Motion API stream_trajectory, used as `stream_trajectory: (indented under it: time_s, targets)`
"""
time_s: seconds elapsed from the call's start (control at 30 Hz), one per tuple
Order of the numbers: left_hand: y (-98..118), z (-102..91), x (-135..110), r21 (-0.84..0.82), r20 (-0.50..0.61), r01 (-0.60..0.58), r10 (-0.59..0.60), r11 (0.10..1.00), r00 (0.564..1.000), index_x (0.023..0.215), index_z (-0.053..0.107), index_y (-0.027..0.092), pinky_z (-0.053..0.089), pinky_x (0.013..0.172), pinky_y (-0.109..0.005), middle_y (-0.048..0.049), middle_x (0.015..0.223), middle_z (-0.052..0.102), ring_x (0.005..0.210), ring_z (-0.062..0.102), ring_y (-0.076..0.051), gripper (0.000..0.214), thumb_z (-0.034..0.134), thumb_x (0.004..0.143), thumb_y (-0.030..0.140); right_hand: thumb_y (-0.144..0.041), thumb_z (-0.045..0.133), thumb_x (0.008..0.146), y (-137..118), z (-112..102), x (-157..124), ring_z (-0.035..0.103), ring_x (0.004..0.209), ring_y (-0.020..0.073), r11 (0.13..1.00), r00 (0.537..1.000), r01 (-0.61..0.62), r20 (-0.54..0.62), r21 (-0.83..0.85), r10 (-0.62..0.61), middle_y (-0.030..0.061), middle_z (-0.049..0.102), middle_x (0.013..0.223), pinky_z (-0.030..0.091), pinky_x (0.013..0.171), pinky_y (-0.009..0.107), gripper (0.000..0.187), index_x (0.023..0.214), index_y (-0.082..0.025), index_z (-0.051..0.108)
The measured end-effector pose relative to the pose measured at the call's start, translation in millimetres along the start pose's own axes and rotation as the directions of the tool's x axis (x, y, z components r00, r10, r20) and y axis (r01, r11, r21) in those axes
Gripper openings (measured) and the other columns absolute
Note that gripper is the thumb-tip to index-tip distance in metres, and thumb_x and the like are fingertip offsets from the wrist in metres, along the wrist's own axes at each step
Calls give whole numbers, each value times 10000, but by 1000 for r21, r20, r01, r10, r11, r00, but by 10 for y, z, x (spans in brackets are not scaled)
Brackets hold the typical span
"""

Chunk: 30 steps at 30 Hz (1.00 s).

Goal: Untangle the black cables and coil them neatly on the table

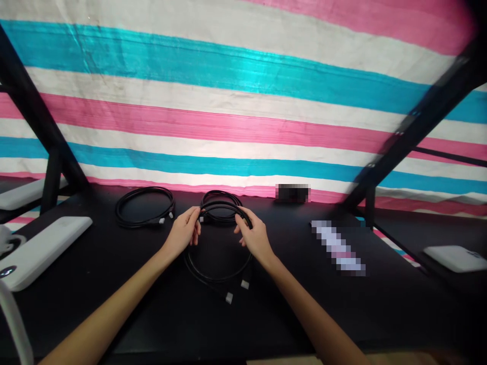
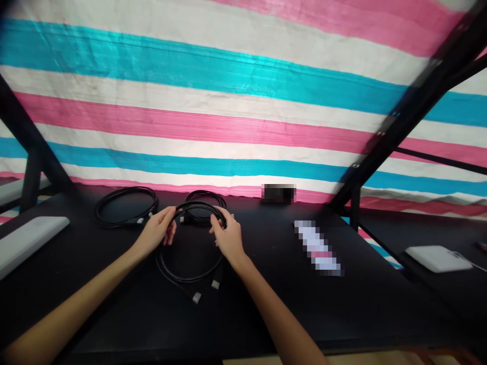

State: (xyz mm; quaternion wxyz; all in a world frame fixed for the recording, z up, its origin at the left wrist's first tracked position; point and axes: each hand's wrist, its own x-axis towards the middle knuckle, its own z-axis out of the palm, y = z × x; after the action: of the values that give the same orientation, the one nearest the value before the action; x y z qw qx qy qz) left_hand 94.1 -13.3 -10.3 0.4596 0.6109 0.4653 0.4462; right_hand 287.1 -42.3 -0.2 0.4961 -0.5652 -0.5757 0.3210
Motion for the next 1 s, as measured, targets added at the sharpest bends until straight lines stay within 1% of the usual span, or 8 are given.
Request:
stream_trajectory:
  time_s: [0.17, 0.37, 0.5, 0.57, 0.63, 0.73, 0.87, 1.0]
  targets:
    - [33, 55, -62, 45, -71, -80, 83, 996, 994, 1195, 473, 201, 313, 273, -158, 53, 625, 496, 328, 463, -70, 415, 420, 845, 418, -432, 446, 845, 5, -4, -12, 434, 325, 31, 993, 992, 119, -32, 0, -119, -2, 645, 758, 408, 343, 177, 458, 1253, -246, 541]
    - [78, 71, -121, 187, -95, -143, 163, 972, 982, 1223, 518, 246, 363, 342, -175, 27, 681, 544, 366, 476, -72, 437, 472, 826, 423, -478, 417, 847, -7, -21, -5, 467, 333, 35, 996, 996, 85, -39, 9, -85, 51, 668, 923, 425, 325, 183, 457, 1163, -218, 619]
    - [62, 59, -106, 201, -72, -163, 181, 966, 981, 1204, 556, 232, 388, 385, -199, 18, 666, 575, 367, 473, -85, 416, 442, 843, 406, -472, 414, 855, 17, -20, 8, 462, 316, 37, 995, 995, 100, -9, -3, -100, 54, 675, 912, 392, 310, 188, 439, 1113, -205, 648]
    - [50, 54, -91, 253, -69, -195, 219, 948, 973, 1159, 598, 212, 459, 502, -228, -17, 727, 642, 487, 567, -127, 387, 463, 838, 383, -450, 432, 855, 29, -22, 12, 460, 309, 37, 993, 993, 116, 13, -27, -116, 42, 678, 867, 382, 315, 188, 411, 1091, -203, 660]
    - [36, 49, -76, 307, -54, -240, 269, 921, 962, 1106, 634, 206, 490, 702, -269, -57, 902, 694, 743, 648, -189, 345, 489, 830, 355, -431, 442, 856, 34, -26, 13, 460, 305, 37, 991, 992, 123, 38, -48, -121, 32, 681, 834, 379, 318, 187, 387, 1067, -202, 672]
    - [17, 40, -61, 361, -10, -279, 303, 890, 953, 1115, 631, 217, 440, 872, -298, -65, 1112, 661, 999, 614, -228, 337, 482, 839, 341, -415, 437, 863, 31, -35, 9, 456, 297, 40, 988, 991, 127, 52, -81, -123, 21, 685, 792, 384, 327, 192, 376, 1052, -201, 682]
    - [7, 26, -63, 451, 56, -304, 313, 839, 948, 1170, 598, 188, 458, 797, -283, -67, 901, 692, 811, 639, -195, 371, 436, 860, 310, -406, 437, 866, 27, -41, 4, 497, 344, 71, 974, 987, 159, 63, -160, -151, 23, 697, 812, 412, 365, 216, 367, 1078, -223, 674]
    - [1, 14, -70, 512, 168, -382, 346, 769, 923, 1211, 568, 186, 442, 682, -239, -17, 692, 596, 623, 557, -140, 411, 319, 887, 226, -348, 463, 867, 37, -39, 11, 640, 662, 170, 904, 958, 288, 86, -317, -275, 26, 711, 795, 492, 623, 269, 317, 1071, -244, 681]
